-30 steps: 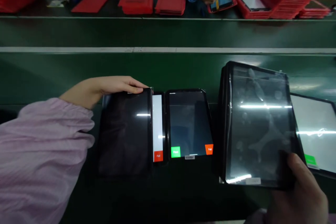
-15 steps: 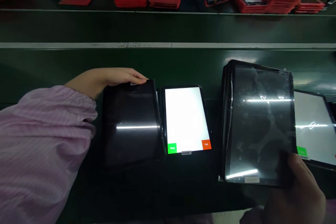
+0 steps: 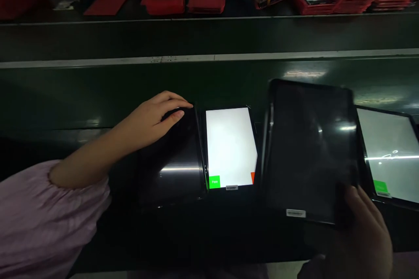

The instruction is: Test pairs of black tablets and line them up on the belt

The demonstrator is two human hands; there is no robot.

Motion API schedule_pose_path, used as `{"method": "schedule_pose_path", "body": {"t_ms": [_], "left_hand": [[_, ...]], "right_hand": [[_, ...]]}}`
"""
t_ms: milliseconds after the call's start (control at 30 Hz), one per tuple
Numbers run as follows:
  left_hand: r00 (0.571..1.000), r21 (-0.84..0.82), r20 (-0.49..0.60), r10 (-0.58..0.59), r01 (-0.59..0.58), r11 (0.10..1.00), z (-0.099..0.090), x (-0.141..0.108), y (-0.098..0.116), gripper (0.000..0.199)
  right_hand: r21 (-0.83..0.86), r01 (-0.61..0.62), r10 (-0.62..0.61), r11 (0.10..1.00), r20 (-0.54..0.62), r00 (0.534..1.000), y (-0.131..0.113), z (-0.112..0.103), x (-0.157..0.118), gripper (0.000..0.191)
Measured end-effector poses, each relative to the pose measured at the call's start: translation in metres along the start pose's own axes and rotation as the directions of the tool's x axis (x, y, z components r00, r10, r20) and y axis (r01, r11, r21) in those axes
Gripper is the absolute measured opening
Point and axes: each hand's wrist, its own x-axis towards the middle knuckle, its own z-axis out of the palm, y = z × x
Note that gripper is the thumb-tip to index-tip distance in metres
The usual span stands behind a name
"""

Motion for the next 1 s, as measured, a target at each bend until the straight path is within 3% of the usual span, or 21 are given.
{"method": "schedule_pose_path", "body": {"t_ms": [67,100,167,267,333,433,567,667,767,900,1000], "left_hand": [[0.995,0.006,-0.052,-0.079,0.08,0.997,0.004,-0.006,0.004,0.047],[0.992,0.018,-0.063,-0.109,0.11,0.994,0.008,-0.009,0.005,0.047],[0.992,0.054,-0.048,-0.116,0.119,0.991,0.024,-0.017,0.007,0.047],[0.999,0.132,0.027,-0.046,0.042,0.99,0.056,-0.034,0.016,0.047],[0.998,0.172,0.008,-0.067,0.065,0.983,0.075,-0.044,0.023,0.048],[0.994,0.172,-0.028,-0.105,0.108,0.979,0.088,-0.051,0.029,0.048],[0.992,0.171,-0.031,-0.124,0.127,0.977,0.086,-0.047,0.029,0.053],[0.991,0.186,-0.027,-0.132,0.134,0.973,0.084,-0.044,0.031,0.059],[0.992,0.202,-0.001,-0.123,0.121,0.972,0.08,-0.043,0.033,0.068],[0.985,0.222,0.067,-0.157,0.139,0.965,0.071,-0.027,0.03,0.09],[0.978,0.25,0.028,-0.206,0.193,0.949,0.067,0.001,0.022,0.087]], "right_hand": [[0.138,-0.057,0.054,0.989,0.023,0.998,-0.02,0.013,0.008,0.067],[0.279,-0.138,0.115,0.95,0.096,0.989,-0.033,0.022,0.013,0.056],[0.565,-0.32,0.221,0.761,0.239,0.946,-0.062,0.04,0.021,0.053],[0.642,-0.361,0.175,0.676,0.337,0.925,-0.095,0.063,0.03,0.064],[0.662,-0.357,0.131,0.659,0.367,0.921,-0.103,0.072,0.031,0.068],[0.66,-0.289,0.041,0.693,0.365,0.93,-0.101,0.079,0.03,0.069],[0.548,-0.13,-0.07,0.826,0.329,0.942,-0.091,0.078,0.032,0.069],[0.391,0.08,-0.19,0.917,0.251,0.949,-0.082,0.078,0.038,0.064],[0.246,0.277,-0.326,0.929,0.183,0.928,-0.073,0.081,0.044,0.06],[0.231,0.321,-0.377,0.919,0.27,0.886,-0.074,0.089,0.056,0.067],[0.225,0.337,-0.389,0.914,0.252,0.886,-0.086,0.104,0.076,0.069]]}}
